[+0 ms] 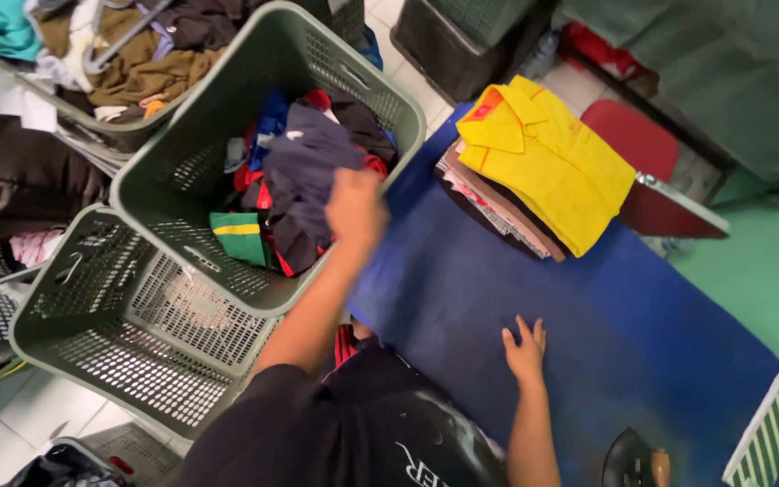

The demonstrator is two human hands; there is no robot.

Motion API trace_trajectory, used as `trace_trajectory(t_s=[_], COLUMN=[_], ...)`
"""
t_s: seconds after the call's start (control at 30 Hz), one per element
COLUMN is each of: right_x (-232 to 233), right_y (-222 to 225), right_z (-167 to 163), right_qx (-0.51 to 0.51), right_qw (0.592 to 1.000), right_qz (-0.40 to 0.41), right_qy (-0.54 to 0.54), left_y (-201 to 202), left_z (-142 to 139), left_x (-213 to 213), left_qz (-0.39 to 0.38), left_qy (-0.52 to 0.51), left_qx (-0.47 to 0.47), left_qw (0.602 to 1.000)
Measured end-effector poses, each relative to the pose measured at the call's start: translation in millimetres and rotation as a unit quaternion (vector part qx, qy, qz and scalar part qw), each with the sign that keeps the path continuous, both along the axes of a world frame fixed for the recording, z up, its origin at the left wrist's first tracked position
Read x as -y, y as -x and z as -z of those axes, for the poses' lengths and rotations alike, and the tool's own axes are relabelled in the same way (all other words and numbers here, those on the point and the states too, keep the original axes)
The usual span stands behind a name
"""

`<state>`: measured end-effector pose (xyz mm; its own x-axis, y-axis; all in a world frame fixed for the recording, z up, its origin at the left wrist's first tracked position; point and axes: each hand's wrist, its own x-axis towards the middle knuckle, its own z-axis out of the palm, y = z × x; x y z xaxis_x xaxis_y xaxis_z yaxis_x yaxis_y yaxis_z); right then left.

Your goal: The person irons a white shirt, then a yellow shirt, and finally a dark shirt on a blue ironing board. They fold each garment after ironing and stack them on the board. The person uses a steam iron and handles the clothes by hand.

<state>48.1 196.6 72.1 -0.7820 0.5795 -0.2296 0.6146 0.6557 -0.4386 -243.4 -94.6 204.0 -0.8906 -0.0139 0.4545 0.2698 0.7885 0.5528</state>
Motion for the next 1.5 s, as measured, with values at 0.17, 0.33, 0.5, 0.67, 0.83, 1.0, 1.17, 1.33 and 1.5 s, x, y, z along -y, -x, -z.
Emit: trace_trajectory(t_s=[0.17, 0.33, 0.5, 0.67, 0.83, 1.0, 1.17, 1.33, 1.5], right_x=[21, 21, -15, -55, -79, -19, 20, -2, -32], right_y=[-34, -21, -42, -115, -178, -214, -199, -186, -219], right_z=[-10, -63, -133, -128, -68, -29, -21, -18, -25], right_qx=[-0.198, -0.423, -0.515, -0.566, -0.511, -0.271, -0.117, -0.061, -0.233], right_qw=[0.94, 0.793, 0.728, 0.708, 0.719, 0.856, 0.956, 0.931, 0.887], right_qz=[0.066, 0.081, 0.074, 0.109, 0.391, 0.438, 0.245, 0.342, 0.277], right_qy=[0.269, 0.432, 0.447, 0.408, 0.263, -0.039, -0.109, -0.113, -0.288], left_y=[-144, -190, -168, -167, -163, -173, -209, -211, -191], left_z=[-98, -104, -77, -53, 12, 98, 151, 158, 115], left_x=[-68, -81, -107, -105, -74, -59, -96, -134, -124], left_qz=[0.557, 0.528, 0.531, 0.467, 0.372, 0.332, 0.367, 0.428, 0.396], left_qy=[0.036, -0.211, -0.213, -0.234, -0.176, 0.108, 0.106, 0.231, -0.05], left_qx=[0.063, -0.158, 0.163, -0.006, -0.016, 0.217, 0.098, 0.127, 0.07], left_qw=[0.828, 0.807, 0.804, 0.853, 0.911, 0.912, 0.919, 0.865, 0.914])
